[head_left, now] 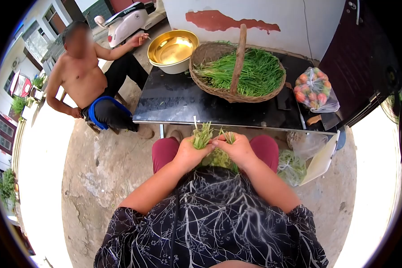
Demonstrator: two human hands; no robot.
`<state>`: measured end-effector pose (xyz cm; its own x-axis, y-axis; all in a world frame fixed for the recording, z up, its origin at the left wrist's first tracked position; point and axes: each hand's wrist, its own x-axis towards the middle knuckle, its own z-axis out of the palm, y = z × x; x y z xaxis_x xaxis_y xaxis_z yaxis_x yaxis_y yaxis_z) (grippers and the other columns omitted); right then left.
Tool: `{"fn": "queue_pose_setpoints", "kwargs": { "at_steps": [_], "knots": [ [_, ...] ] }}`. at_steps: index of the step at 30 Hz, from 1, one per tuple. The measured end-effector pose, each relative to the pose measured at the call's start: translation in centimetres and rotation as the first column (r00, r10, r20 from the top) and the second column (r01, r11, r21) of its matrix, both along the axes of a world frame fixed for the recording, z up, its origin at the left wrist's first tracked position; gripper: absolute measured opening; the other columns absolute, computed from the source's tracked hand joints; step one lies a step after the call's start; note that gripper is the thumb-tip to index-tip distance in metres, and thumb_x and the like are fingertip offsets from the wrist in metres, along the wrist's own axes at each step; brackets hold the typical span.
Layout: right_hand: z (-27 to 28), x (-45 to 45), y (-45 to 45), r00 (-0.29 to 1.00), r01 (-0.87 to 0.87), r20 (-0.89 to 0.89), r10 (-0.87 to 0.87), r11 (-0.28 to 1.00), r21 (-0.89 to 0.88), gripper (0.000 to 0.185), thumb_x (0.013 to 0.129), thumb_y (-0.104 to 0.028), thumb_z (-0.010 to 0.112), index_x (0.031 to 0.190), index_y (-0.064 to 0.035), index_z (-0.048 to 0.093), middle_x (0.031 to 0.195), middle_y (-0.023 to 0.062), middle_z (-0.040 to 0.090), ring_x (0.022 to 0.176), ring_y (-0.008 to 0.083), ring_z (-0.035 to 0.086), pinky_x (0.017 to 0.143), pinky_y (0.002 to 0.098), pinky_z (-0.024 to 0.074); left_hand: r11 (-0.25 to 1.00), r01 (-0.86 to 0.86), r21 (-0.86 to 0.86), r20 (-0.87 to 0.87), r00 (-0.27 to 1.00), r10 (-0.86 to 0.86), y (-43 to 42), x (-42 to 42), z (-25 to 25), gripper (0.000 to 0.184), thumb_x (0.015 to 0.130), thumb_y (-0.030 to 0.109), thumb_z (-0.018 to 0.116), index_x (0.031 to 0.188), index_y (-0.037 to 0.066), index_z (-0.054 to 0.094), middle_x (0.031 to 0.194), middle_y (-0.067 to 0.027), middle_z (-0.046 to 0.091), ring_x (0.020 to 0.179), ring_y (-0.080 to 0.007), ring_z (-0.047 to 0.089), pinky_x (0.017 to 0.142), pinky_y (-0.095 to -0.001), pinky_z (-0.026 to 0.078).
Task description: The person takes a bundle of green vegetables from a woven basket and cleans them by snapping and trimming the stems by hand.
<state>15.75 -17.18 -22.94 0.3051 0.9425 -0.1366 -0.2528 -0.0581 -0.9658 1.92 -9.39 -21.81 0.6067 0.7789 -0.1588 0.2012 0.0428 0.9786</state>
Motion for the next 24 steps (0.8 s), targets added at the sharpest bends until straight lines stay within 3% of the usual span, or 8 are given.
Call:
{"fn": "queue_pose_setpoints", "kwargs": {
  "at_steps": [6,10,13,16,18,21,22,24],
  "knots": [
    [1.1,1.3,-0.3,0.957,-0.083,0.261,0.130,0.980,-0.182,0.021,0.075,-0.016,0.068,0.082,0.0014,0.059,0.070,-0.0008,0.057,0.063,0.0063,0.048,0.057,0.0218,0.0405,0.997,0.064,0.043,0.017,0.998,-0.065,0.2,-0.4,0.4,0.011,0.075,0.005,0.067,0.082,0.002,0.060,0.070,0.0019,0.057,0.061,-0.0054,0.050,0.054,-0.0199,0.041],
    [0.1,2.7,-0.4,0.982,-0.037,0.175,0.064,0.987,-0.153,0.019,0.075,-0.017,0.068,0.080,-0.0005,0.059,0.067,-0.0023,0.054,0.060,0.0056,0.045,0.055,0.0218,0.0384,0.995,0.067,0.076,0.010,0.998,-0.068,0.7,-0.7,-0.5,0.009,0.075,0.004,0.066,0.081,0.002,0.060,0.070,0.0015,0.057,0.059,-0.0055,0.049,0.052,-0.0201,0.040],
    [0.4,3.7,-0.2,0.947,0.320,0.060,-0.316,0.945,-0.069,0.016,0.076,-0.017,0.068,0.077,-0.0029,0.060,0.066,-0.0028,0.053,0.059,0.0053,0.044,0.055,0.0212,0.0375,0.994,0.064,-0.089,0.001,0.998,-0.064,0.8,-1.0,0.0,0.008,0.075,0.003,0.065,0.081,0.002,0.060,0.070,0.0005,0.057,0.056,-0.0063,0.047,0.049,-0.0203,0.039],
    [-1.0,4.6,0.0,0.893,0.426,0.182,-0.411,0.903,-0.053,0.018,0.075,-0.017,0.068,0.082,-0.0016,0.061,0.070,-0.0007,0.057,0.063,0.0063,0.048,0.058,0.0216,0.0401,0.987,0.071,-0.143,0.002,0.997,-0.071,1.1,-1.1,-0.6,0.008,0.076,0.004,0.064,0.082,0.002,0.060,0.071,-0.0012,0.058,0.054,-0.0073,0.047,0.049,-0.0202,0.039],
    [-1.4,4.5,-0.2,0.862,0.239,0.482,-0.156,0.964,-0.115,0.023,0.075,-0.018,0.069,0.089,-0.0004,0.062,0.077,0.0023,0.060,0.069,0.0081,0.053,0.063,0.0222,0.0430,0.983,0.066,-0.169,0.023,0.998,-0.063,1.0,-1.0,-0.5,0.009,0.076,0.005,0.064,0.083,0.001,0.060,0.072,-0.0024,0.059,0.053,-0.0077,0.047,0.048,-0.0201,0.039],
    [-0.9,2.3,-0.2,0.985,0.077,0.163,-0.057,0.989,-0.123,0.024,0.074,-0.017,0.069,0.091,0.0003,0.063,0.081,0.0036,0.062,0.074,0.0092,0.055,0.067,0.0224,0.0445,0.979,0.087,-0.183,0.064,0.995,-0.076,0.9,-1.0,-0.3,0.010,0.077,0.006,0.064,0.084,0.001,0.059,0.072,-0.0032,0.059,0.053,-0.0077,0.048,0.048,-0.0200,0.039],
    [-0.3,1.6,-0.2,0.985,0.078,0.162,-0.057,0.989,-0.125,0.024,0.074,-0.017,0.069,0.091,0.0003,0.063,0.081,0.0036,0.062,0.074,0.0092,0.055,0.067,0.0224,0.0445,0.979,0.088,-0.186,0.063,0.995,-0.077,0.9,-1.0,-0.4,0.010,0.077,0.006,0.064,0.084,0.001,0.059,0.072,-0.0032,0.059,0.053,-0.0077,0.048,0.048,-0.0200,0.039],
    [0.8,0.6,-0.2,1.000,-0.004,0.008,0.003,1.000,0.011,0.019,0.076,-0.015,0.067,0.087,0.0005,0.063,0.080,0.0032,0.062,0.072,0.0079,0.054,0.066,0.0217,0.0440,0.978,0.119,-0.172,0.040,0.993,-0.114,0.8,-0.9,-0.6,0.010,0.077,0.007,0.064,0.084,0.001,0.060,0.072,-0.0029,0.059,0.053,-0.0074,0.047,0.048,-0.0199,0.039]
  ]
}}
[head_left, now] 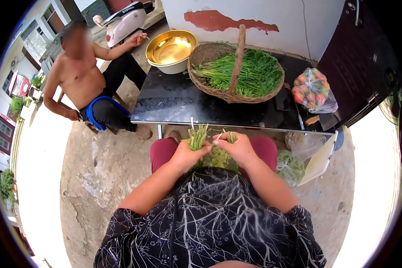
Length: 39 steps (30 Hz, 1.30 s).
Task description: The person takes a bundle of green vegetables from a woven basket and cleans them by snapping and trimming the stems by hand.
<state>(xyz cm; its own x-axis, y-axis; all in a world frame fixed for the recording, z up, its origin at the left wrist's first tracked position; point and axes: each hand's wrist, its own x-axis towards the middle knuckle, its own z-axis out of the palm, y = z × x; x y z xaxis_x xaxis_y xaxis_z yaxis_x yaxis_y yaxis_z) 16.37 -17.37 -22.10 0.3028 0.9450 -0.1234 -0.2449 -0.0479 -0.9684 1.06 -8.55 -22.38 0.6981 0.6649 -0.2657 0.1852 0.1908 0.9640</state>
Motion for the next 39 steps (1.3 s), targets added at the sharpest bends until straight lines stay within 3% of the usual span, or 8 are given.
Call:
{"fn": "queue_pose_setpoints", "kwargs": {
  "at_steps": [14,19,24,26,29,31,34,39],
  "knots": [
    [0.6,0.6,-0.4,0.942,-0.146,0.323,0.093,0.979,0.145,0.007,0.076,-0.007,0.064,0.079,-0.0003,0.063,0.075,0.0034,0.058,0.071,0.0104,0.054,0.065,0.0243,0.0431,0.980,0.122,-0.156,0.125,0.987,-0.103,0.8,-0.8,1.4,0.014,0.077,0.013,0.064,0.080,0.001,0.058,0.066,-0.0059,0.058,0.056,-0.0119,0.054,0.045,-0.0213,0.038],
    [-1.1,2.8,-0.2,0.811,0.117,0.558,-0.174,0.984,0.136,0.015,0.075,-0.014,0.064,0.075,0.0005,0.060,0.070,0.0088,0.056,0.064,0.0165,0.053,0.059,0.0286,0.0409,0.981,0.082,-0.176,0.140,0.989,-0.058,0.9,-1.0,1.6,0.015,0.076,0.014,0.065,0.080,0.001,0.058,0.065,-0.0060,0.058,0.056,-0.0122,0.054,0.045,-0.0210,0.038],
    [-0.6,3.4,-0.3,0.773,0.077,0.595,0.219,0.899,-0.431,0.018,0.075,-0.018,0.066,0.079,-0.0011,0.063,0.074,0.0072,0.058,0.064,0.0137,0.052,0.058,0.0282,0.0418,0.988,0.063,-0.141,0.110,0.993,-0.047,1.1,-0.8,1.6,0.015,0.076,0.014,0.065,0.080,0.000,0.058,0.064,-0.0059,0.058,0.054,-0.0109,0.052,0.045,-0.0205,0.037],
    [-0.1,1.8,-0.6,0.944,-0.044,0.324,0.066,0.996,-0.073,0.019,0.078,-0.015,0.064,0.092,-0.0025,0.064,0.077,0.0033,0.059,0.066,0.0102,0.053,0.061,0.0264,0.0438,0.989,0.076,-0.124,0.105,0.992,-0.064,1.2,-0.7,1.4,0.016,0.077,0.014,0.065,0.082,0.000,0.059,0.066,-0.0056,0.059,0.054,-0.0099,0.051,0.046,-0.0203,0.037],
    [0.3,0.3,-0.1,0.985,-0.165,-0.034,0.169,0.982,0.091,0.026,0.080,-0.011,0.062,0.104,-0.0015,0.061,0.079,0.0009,0.058,0.068,0.0076,0.052,0.064,0.0242,0.0449,0.991,0.096,-0.090,0.084,0.993,-0.088,0.8,-0.3,1.5,0.016,0.077,0.014,0.065,0.085,0.001,0.060,0.067,-0.0044,0.059,0.055,-0.0083,0.050,0.047,-0.0200,0.037],
    [0.5,0.0,0.1,0.978,-0.204,-0.003,0.207,0.967,0.150,0.023,0.083,-0.013,0.059,0.101,0.0010,0.060,0.074,0.0007,0.055,0.059,0.0047,0.048,0.054,0.0202,0.0409,0.992,0.102,-0.074,0.069,0.993,-0.096,0.7,-0.3,1.6,0.017,0.077,0.014,0.066,0.086,0.001,0.060,0.067,-0.0035,0.059,0.055,-0.0076,0.050,0.047,-0.0199,0.037],
    [1.0,0.9,0.0,0.954,0.090,-0.291,-0.070,0.994,0.055,0.018,0.087,-0.017,0.054,0.089,0.0007,0.058,0.068,0.0001,0.051,0.042,0.0027,0.031,0.039,0.0172,0.0231,0.989,0.143,-0.032,0.007,0.990,-0.143,0.8,-0.5,1.6,0.018,0.077,0.014,0.066,0.088,0.002,0.061,0.068,-0.0019,0.060,0.055,-0.0065,0.050,0.048,-0.0199,0.038],
    [1.5,4.8,-0.5,0.883,0.374,-0.384,-0.271,0.900,0.224,0.023,0.092,-0.025,0.044,0.086,-0.0047,0.052,0.081,0.0088,0.058,0.045,0.0058,0.035,0.041,0.0201,0.0298,0.992,0.119,-0.030,-0.113,0.986,-0.121,1.3,-1.2,1.3,0.014,0.076,0.004,0.064,0.088,-0.002,0.059,0.068,-0.0047,0.060,0.055,-0.0076,0.052,0.047,-0.0192,0.039]
  ]
}}
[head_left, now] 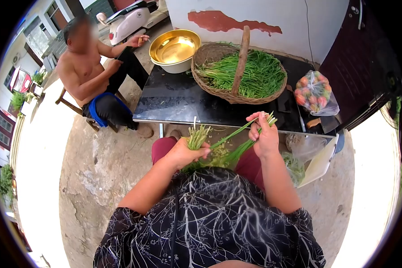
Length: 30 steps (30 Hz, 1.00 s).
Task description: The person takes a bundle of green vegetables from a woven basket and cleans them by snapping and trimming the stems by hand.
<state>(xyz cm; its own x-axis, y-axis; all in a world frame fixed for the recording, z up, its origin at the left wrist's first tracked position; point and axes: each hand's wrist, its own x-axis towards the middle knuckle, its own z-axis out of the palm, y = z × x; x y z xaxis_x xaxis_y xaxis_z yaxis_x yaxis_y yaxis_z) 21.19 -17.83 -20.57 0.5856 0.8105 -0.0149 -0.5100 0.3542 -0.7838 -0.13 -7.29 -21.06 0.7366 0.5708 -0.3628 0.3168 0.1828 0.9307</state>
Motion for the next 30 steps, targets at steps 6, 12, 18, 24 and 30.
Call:
{"fn": "queue_pose_setpoints", "kwargs": {
  "at_steps": [6,12,18,24,30],
  "knots": [
    [0.0,2.2,-0.8,0.984,0.165,-0.082,-0.159,0.984,0.069,0.023,0.092,-0.027,0.042,0.094,-0.0054,0.050,0.081,0.0109,0.059,0.050,0.0095,0.038,0.046,0.0239,0.0339,0.998,0.049,0.033,-0.012,0.999,-0.049,0.8,-0.6,-0.1,0.015,0.077,0.005,0.064,0.088,-0.003,0.058,0.066,-0.0040,0.059,0.053,-0.0070,0.050,0.046,-0.0196,0.038],
    [1.5,0.4,-1.0,0.980,0.198,-0.032,-0.196,0.970,0.143,0.022,0.093,-0.024,0.041,0.096,-0.0045,0.049,0.081,0.0112,0.058,0.052,0.0107,0.042,0.049,0.0242,0.0365,0.984,-0.160,-0.076,0.070,0.984,0.165,1.8,-0.5,-1.8,0.007,0.077,0.006,0.061,0.082,0.001,0.059,0.066,-0.0037,0.056,0.051,-0.0091,0.046,0.045,-0.0218,0.036],
    [4.0,-3.9,-2.4,0.755,-0.023,0.618,-0.220,0.933,0.359,0.019,0.093,-0.017,0.040,0.093,-0.0013,0.051,0.081,0.0123,0.059,0.060,0.0113,0.049,0.058,0.0221,0.0406,0.748,-0.588,-0.307,0.062,0.772,0.632,4.4,-0.9,-3.8,0.008,0.076,0.011,0.060,0.080,0.004,0.060,0.065,-0.0021,0.054,0.053,-0.0114,0.044,0.049,-0.0254,0.036],
    [3.9,-3.8,-0.8,0.753,-0.169,0.647,0.122,0.986,0.011,0.020,0.093,-0.017,0.041,0.094,-0.0004,0.053,0.071,0.0045,0.054,0.068,0.0112,0.052,0.066,0.0229,0.0428,0.927,-0.240,-0.288,0.329,0.884,0.331,2.9,-1.0,-2.0,0.041,0.074,0.007,0.062,0.113,0.005,0.049,0.092,-0.0092,0.057,0.062,-0.0116,0.047,0.056,-0.0239,0.041],
    [2.0,-6.2,1.0,0.796,-0.181,0.512,0.322,0.935,-0.305,0.015,0.084,-0.014,0.058,0.090,0.0001,0.058,0.074,-0.0026,0.054,0.065,0.0037,0.048,0.060,0.0183,0.0415,0.964,0.102,-0.245,0.472,0.881,0.027,0.8,-0.2,-0.2,0.059,0.073,0.003,0.062,0.128,0.008,0.038,0.094,-0.0096,0.056,0.065,-0.0111,0.049,0.057,-0.0222,0.042]
  ]
}}
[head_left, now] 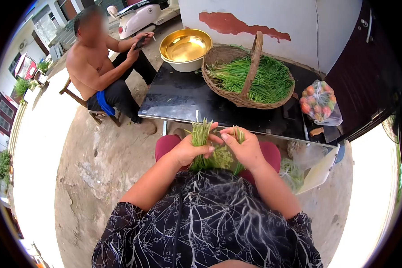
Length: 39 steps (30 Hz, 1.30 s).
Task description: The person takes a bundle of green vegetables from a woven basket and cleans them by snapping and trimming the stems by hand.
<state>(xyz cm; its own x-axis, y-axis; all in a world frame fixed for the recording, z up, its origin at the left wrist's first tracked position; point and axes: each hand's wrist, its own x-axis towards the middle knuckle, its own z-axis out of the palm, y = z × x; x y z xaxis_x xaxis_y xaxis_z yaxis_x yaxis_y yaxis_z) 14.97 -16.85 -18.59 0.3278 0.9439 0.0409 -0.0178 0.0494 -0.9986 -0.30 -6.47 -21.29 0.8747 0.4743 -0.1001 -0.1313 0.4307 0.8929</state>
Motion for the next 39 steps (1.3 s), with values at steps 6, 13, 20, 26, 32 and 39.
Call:
{"fn": "queue_pose_setpoints", "kwargs": {
  "at_steps": [6,13,20,26,32,39],
  "knots": [
    [-1.4,-0.4,1.0,0.912,-0.062,-0.407,0.059,0.998,0.007,0.011,0.083,-0.011,0.058,0.088,-0.0004,0.057,0.081,0.0033,0.060,0.072,0.0075,0.055,0.065,0.0205,0.0454,0.966,0.143,0.217,-0.222,0.971,-0.094,-0.6,0.1,-0.5,0.036,0.076,0.008,0.063,0.109,0.001,0.052,0.089,-0.0070,0.060,0.068,-0.0110,0.053,0.061,-0.0240,0.044],
    [-1.5,0.3,0.3,0.890,0.073,-0.444,-0.103,0.994,-0.083,0.008,0.085,-0.014,0.056,0.085,-0.0061,0.053,0.066,-0.0012,0.053,0.049,0.0020,0.041,0.043,0.0177,0.0319,0.994,-0.060,0.091,-0.042,0.997,0.064,-0.3,0.6,-0.7,0.024,0.079,0.008,0.060,0.102,0.000,0.056,0.096,-0.0107,0.060,0.076,-0.0151,0.056,0.073,-0.0292,0.045],
    [-3.6,4.6,0.3,0.729,0.465,-0.540,-0.421,0.883,-0.060,0.009,0.087,-0.018,0.052,0.089,-0.0097,0.049,0.070,0.0004,0.053,0.037,0.0015,0.028,0.032,0.0184,0.0193,0.913,-0.391,-0.115,0.021,0.918,0.395,1.3,-0.5,-0.8,0.012,0.080,0.008,0.059,0.090,0.002,0.056,0.096,-0.0135,0.060,0.087,-0.0211,0.057,0.075,-0.0361,0.049],
    [-6.6,9.8,-0.6,0.557,0.801,-0.265,-0.787,0.594,-0.080,0.018,0.087,-0.019,0.052,0.099,-0.0042,0.051,0.077,0.0002,0.056,0.058,0.0054,0.045,0.057,0.0189,0.0373,0.564,-0.803,-0.194,-0.096,0.588,0.803,4.9,-2.5,-2.2,0.011,0.079,0.010,0.062,0.077,0.005,0.053,0.071,-0.0072,0.056,0.064,-0.0177,0.054,0.061,-0.0319,0.047],
    [-6.9,6.6,0.0,0.827,0.517,-0.217,-0.518,0.853,-0.069,0.014,0.085,-0.019,0.057,0.091,-0.0059,0.058,0.067,-0.0034,0.052,0.041,-0.0001,0.029,0.037,0.0167,0.0204,0.769,-0.583,0.263,-0.128,0.769,0.626,1.5,-0.7,-0.9,0.012,0.076,0.010,0.066,0.080,0.001,0.059,0.064,-0.0013,0.053,0.052,-0.0083,0.046,0.048,-0.0218,0.037],
    [-3.0,1.7,-0.2,0.941,0.062,-0.323,-0.104,0.989,-0.137,0.015,0.083,-0.014,0.059,0.090,-0.0015,0.059,0.078,-0.0012,0.056,0.071,0.0059,0.048,0.065,0.0191,0.0384,0.883,-0.242,0.403,-0.226,0.908,0.352,-2.4,1.7,-0.6,0.020,0.075,0.005,0.067,0.093,0.002,0.060,0.081,0.0002,0.060,0.069,-0.0050,0.051,0.059,-0.0202,0.043]
  ]
}}
